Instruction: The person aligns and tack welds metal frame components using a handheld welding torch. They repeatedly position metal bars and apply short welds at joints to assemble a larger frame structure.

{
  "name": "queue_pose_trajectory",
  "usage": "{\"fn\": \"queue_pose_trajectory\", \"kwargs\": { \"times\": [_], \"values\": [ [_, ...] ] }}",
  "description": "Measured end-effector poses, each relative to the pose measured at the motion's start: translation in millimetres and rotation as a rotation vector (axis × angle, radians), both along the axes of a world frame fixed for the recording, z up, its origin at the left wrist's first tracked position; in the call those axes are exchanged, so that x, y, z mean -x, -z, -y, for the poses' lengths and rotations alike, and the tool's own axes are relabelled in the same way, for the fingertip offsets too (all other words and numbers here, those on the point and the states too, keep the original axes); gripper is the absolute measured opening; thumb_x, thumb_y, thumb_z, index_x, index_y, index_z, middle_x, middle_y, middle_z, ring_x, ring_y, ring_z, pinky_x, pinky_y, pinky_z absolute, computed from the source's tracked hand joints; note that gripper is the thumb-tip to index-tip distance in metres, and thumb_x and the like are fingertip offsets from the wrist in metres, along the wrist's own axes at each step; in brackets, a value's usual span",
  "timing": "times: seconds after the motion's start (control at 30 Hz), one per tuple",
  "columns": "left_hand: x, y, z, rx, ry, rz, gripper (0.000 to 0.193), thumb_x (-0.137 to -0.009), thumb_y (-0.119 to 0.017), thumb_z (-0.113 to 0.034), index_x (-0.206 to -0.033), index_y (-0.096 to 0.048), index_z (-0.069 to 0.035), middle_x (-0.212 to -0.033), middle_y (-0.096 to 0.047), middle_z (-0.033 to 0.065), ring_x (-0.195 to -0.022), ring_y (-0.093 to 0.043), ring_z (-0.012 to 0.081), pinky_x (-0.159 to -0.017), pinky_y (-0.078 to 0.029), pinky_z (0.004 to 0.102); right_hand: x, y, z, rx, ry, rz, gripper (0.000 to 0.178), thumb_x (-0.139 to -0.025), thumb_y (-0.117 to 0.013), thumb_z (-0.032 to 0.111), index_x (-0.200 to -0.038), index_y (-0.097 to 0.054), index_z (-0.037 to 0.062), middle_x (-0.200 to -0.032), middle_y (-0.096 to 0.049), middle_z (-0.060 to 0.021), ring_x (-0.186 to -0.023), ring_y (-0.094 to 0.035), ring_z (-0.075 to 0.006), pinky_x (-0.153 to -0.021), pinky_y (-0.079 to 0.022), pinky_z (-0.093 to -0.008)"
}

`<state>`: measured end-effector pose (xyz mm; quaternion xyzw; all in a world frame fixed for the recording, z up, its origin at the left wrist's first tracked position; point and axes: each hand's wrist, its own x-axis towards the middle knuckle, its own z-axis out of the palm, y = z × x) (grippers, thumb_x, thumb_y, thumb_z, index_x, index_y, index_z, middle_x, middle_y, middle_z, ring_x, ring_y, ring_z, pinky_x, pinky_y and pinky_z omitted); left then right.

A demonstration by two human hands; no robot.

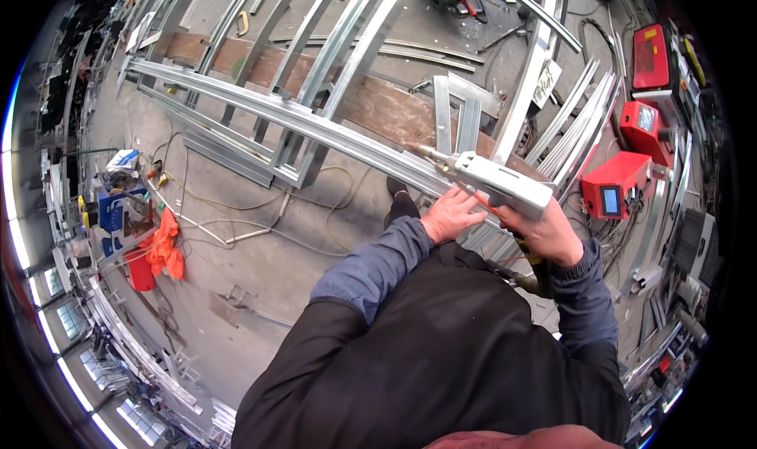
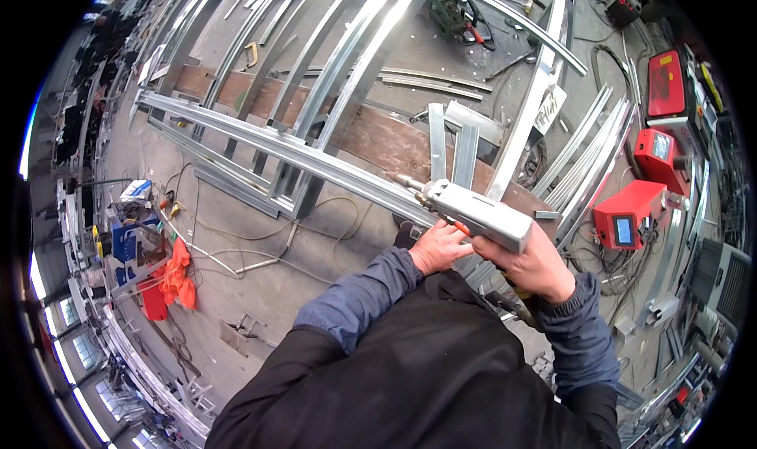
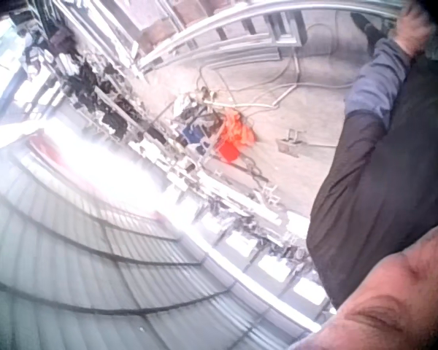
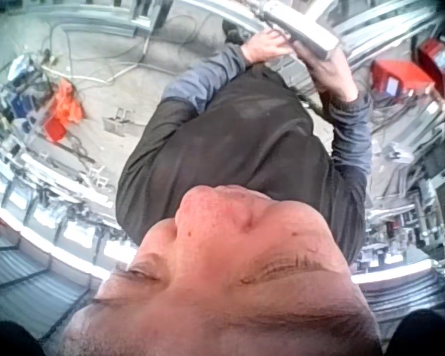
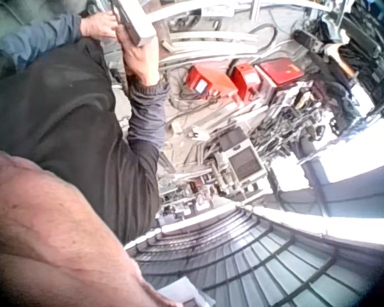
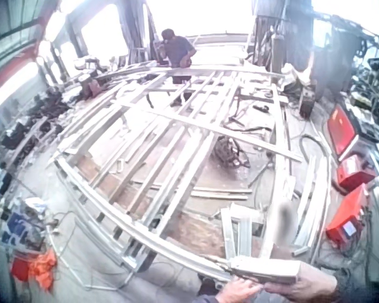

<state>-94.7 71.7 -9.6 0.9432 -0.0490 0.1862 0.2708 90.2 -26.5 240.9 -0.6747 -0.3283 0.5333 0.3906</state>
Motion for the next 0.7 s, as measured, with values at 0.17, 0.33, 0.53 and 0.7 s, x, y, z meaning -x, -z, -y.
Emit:
{"fn": "queue_pose_trajectory", "kwargs": {
  "times": [0.17,0.33,0.53,0.7],
  "values": [
    [5,13,1,0.123,0.135,-0.4,0.022,-0.091,-0.072,-0.022,-0.11,-0.081,-0.024,-0.122,-0.076,0.0099,-0.105,-0.075,0.0287,-0.099,-0.058,0.0462,-1,35,-45,0.063,-0.134,0.008,0.042,-0.104,-0.08,0.024,-0.138,-0.073,-0.0001,-0.116,-0.082,-0.0156,-0.102,-0.074,-0.0238,-0.096,-0.058,-0.0379],
    [5,34,3,0.143,0.006,-0.034,0.035,-0.09,-0.075,-0.025,-0.124,-0.084,-0.03,-0.131,-0.077,0.0056,-0.126,-0.074,0.0296,-0.101,-0.059,0.0432,6,71,-83,0.011,-0.144,-0.035,0.048,-0.107,-0.08,0.031,-0.144,-0.071,0.0025,-0.125,-0.081,-0.0131,-0.108,-0.074,-0.0237,-0.098,-0.058,-0.0372],
    [-1,26,1,0.159,0.06,-0.121,0.049,-0.09,-0.074,-0.024,-0.138,-0.078,-0.032,-0.14,-0.075,0.003,-0.137,-0.069,0.0304,-0.111,-0.054,0.0487,9,76,-124,0.106,-0.182,-0.095,0.047,-0.109,-0.079,0.03,-0.146,-0.07,0.0036,-0.115,-0.079,-0.008,-0.1,-0.07,-0.0176,-0.092,-0.058,-0.0361],
    [-3,43,13,0.263,0.184,-0.315,0.054,-0.093,-0.067,-0.023,-0.147,-0.072,-0.02,-0.144,-0.073,0.0108,-0.137,-0.068,0.0349,-0.114,-0.051,0.0581,10,64,-144,0.165,-0.116,-0.178,0.047,-0.11,-0.079,0.03,-0.148,-0.069,0.0045,-0.113,-0.078,-0.0033,-0.095,-0.068,-0.0125,-0.085,-0.058,-0.0329]
  ]
}}
